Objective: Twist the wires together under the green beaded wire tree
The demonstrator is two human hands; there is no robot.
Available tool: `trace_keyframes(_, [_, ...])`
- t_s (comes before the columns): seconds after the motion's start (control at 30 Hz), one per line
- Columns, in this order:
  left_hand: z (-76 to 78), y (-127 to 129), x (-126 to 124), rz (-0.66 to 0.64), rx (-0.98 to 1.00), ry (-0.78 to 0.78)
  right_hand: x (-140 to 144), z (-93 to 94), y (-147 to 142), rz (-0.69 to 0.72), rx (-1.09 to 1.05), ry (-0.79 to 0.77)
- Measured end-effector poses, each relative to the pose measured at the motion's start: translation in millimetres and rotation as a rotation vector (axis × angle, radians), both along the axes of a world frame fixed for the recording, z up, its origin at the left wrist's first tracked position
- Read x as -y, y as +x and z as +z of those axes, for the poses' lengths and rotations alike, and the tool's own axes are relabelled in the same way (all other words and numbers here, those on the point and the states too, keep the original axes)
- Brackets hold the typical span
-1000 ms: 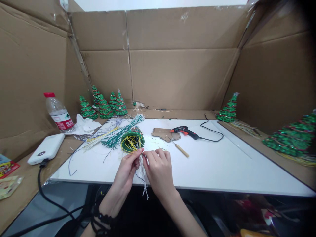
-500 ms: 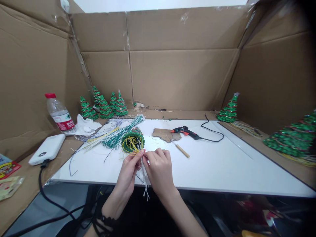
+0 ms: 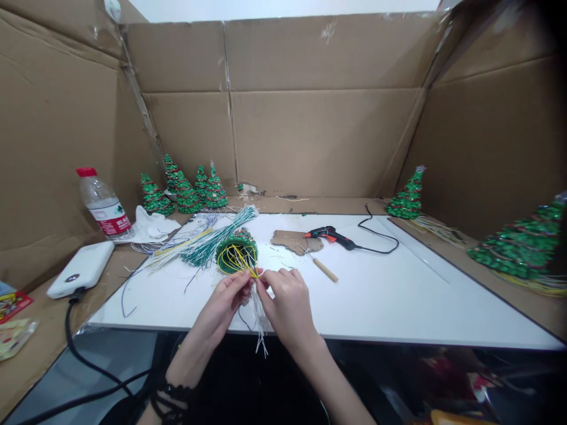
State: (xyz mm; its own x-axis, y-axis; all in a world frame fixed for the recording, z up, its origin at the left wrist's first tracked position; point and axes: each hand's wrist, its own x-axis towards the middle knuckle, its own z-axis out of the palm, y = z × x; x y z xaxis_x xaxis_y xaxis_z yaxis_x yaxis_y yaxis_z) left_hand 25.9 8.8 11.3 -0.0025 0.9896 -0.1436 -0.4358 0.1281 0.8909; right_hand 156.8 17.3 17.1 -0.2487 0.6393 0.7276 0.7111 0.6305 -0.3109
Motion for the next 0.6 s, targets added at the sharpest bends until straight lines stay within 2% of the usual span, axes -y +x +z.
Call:
trace_keyframes(0.13, [2.9,-1,0,-0.05,-0.058,0.005,-1,-0.3,0,0.002,-0.016,-0.019])
trace_keyframes(0.43, [-0.4,9,-2,0.096,-0.037,0.05,2,2.3,-1,0.014,0.136,-0.017])
trace_keyframes(0.6, [0.2,7,0,0.123,-0.032,-0.002,5,-0.2,-1,0.034,0.116,-0.121])
